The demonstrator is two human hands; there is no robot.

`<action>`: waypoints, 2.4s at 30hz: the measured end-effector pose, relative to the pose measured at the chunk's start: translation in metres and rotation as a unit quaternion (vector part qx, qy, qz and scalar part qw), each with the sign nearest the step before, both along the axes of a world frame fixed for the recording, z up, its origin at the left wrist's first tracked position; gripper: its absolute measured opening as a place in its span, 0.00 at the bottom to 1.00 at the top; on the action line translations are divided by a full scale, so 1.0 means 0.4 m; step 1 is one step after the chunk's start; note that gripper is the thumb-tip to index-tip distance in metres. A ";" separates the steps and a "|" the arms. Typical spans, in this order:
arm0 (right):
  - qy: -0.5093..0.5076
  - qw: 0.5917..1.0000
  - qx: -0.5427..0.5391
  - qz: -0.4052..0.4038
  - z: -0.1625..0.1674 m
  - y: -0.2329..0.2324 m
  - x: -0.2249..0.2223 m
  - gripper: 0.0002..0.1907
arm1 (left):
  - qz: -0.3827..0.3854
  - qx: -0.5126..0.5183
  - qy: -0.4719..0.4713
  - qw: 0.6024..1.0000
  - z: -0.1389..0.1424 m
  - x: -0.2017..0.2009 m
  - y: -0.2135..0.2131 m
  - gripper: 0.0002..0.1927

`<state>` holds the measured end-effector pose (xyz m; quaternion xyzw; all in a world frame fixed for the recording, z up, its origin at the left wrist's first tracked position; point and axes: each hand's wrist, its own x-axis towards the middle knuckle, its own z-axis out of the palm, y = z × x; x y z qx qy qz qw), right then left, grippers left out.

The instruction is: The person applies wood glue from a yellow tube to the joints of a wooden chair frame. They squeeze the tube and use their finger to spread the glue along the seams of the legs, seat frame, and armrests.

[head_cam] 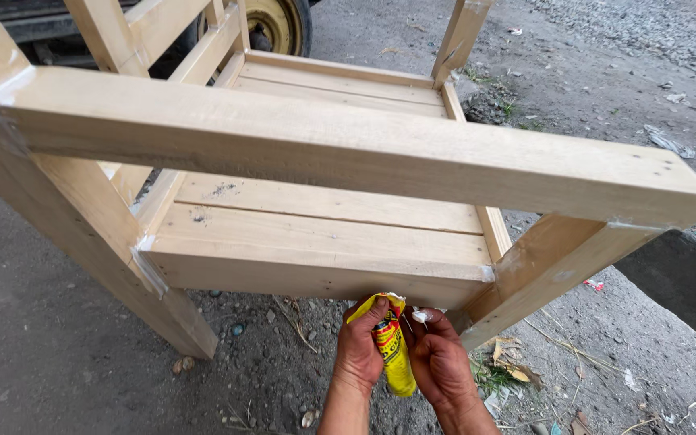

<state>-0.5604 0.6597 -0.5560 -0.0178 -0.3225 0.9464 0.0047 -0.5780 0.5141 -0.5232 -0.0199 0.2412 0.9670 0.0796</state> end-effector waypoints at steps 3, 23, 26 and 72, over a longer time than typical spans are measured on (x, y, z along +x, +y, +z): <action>0.012 1.000 0.018 0.006 -0.007 -0.014 0.002 0.27 | -0.030 -0.076 0.019 0.996 -0.020 0.010 -0.049 0.16; -0.024 0.999 -0.003 0.038 0.144 -0.096 0.002 0.31 | 0.104 -0.034 -0.062 0.992 0.043 -0.021 -0.091 0.12; -0.002 0.999 0.002 0.051 0.175 -0.109 -0.008 0.33 | 0.110 -0.040 -0.081 0.990 0.085 -0.039 -0.105 0.12; 0.120 0.992 -0.035 0.025 0.731 -0.237 -0.573 0.20 | 0.350 -0.348 0.607 0.623 0.715 -0.770 -0.308 0.14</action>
